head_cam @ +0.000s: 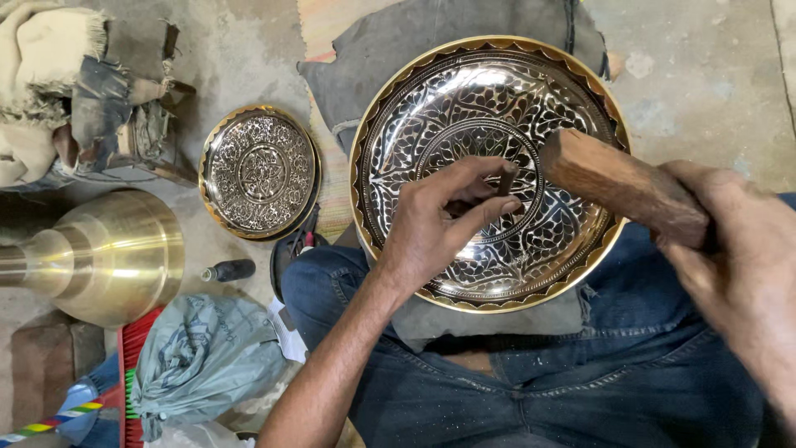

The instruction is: The person uses a small metal punch and a wooden mallet to emboss a decorative pattern into a brass plate. They hold the plate steady with one hand while striking the punch with the other to create a repeating floral design.

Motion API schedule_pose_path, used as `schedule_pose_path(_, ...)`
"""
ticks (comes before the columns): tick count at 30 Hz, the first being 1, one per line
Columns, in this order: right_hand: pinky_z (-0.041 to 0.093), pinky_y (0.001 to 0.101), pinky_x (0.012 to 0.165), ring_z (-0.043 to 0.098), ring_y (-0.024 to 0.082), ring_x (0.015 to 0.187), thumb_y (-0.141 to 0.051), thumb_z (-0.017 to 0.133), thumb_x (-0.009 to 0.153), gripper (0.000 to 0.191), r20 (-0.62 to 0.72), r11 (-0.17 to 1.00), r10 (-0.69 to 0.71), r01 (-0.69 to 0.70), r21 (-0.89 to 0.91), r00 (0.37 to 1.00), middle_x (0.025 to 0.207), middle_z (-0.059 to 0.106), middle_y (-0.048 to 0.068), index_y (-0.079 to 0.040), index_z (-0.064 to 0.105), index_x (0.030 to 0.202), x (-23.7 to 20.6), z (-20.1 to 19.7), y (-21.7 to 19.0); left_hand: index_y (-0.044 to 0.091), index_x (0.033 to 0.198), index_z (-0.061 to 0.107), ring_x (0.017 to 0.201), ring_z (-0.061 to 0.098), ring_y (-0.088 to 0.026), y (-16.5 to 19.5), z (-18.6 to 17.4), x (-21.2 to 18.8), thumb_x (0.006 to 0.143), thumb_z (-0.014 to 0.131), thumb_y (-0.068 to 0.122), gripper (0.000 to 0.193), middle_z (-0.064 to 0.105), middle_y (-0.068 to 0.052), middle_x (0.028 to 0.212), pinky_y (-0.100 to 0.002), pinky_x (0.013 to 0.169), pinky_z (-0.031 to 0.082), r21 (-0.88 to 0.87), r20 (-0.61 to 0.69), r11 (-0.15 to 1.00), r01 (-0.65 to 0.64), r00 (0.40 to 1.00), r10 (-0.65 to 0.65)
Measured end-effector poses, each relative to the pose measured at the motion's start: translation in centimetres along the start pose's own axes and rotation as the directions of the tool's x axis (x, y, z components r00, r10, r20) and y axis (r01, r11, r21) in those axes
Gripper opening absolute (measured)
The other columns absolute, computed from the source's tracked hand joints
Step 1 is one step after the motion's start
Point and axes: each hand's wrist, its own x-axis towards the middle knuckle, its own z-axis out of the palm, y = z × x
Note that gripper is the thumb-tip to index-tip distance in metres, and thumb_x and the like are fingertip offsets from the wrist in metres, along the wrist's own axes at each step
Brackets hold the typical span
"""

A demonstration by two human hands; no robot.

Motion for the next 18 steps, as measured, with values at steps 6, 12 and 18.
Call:
schedule_pose_path(6, 0.057, 0.0398, 0.073, 0.074, 0.031, 0.083, 0.008, 0.077, 0.078, 0.051, 0.072, 0.989, 0.144, -0.145, 0.004, 0.987, 0.093, 0.072, 0.020, 0.002, 0.064, 0.127, 1.4, -0.3, -0.9, 0.011, 0.129, 0.065, 0.102, 0.079, -0.018, -0.1, 0.0, -0.1, 0.098, 0.073, 0.019, 0.033, 0.078, -0.008, 0.115, -0.031, 0.086, 0.071, 0.041, -0.008, 0.999, -0.032, 0.999, 0.033)
schedule_pose_path(12, 0.057, 0.0361, 0.072, 0.073, 0.027, 0.080, 0.007, 0.075, 0.084, 0.043, 0.032, 0.997, 0.074, -0.075, 0.032, 0.997, 0.092, 0.072, 0.020, 0.004, 0.064, 0.126, 0.7, 0.7, 2.7, 0.010, 0.129, 0.065, 0.102, 0.079, -0.018, 0.0, 0.0, -0.2, 0.098, 0.073, 0.018, 0.033, 0.077, -0.009, 0.117, -0.031, 0.087, 0.071, 0.066, 0.000, 0.997, -0.029, 1.000, 0.029)
schedule_pose_path(18, 0.059, 0.0320, 0.084, 0.072, 0.022, 0.096, -0.004, 0.070, 0.099, 0.026, -0.103, 0.926, 0.030, 0.011, 0.377, 0.994, 0.103, 0.069, 0.016, 0.003, 0.057, 0.120, 0.5, 2.4, 4.2, 0.010, 0.128, 0.067, 0.103, 0.079, -0.018, 0.4, -0.1, -0.2, 0.098, 0.073, 0.019, 0.033, 0.076, -0.009, 0.120, -0.031, 0.086, 0.071, 0.034, -0.018, 0.999, -0.035, 0.999, 0.035)
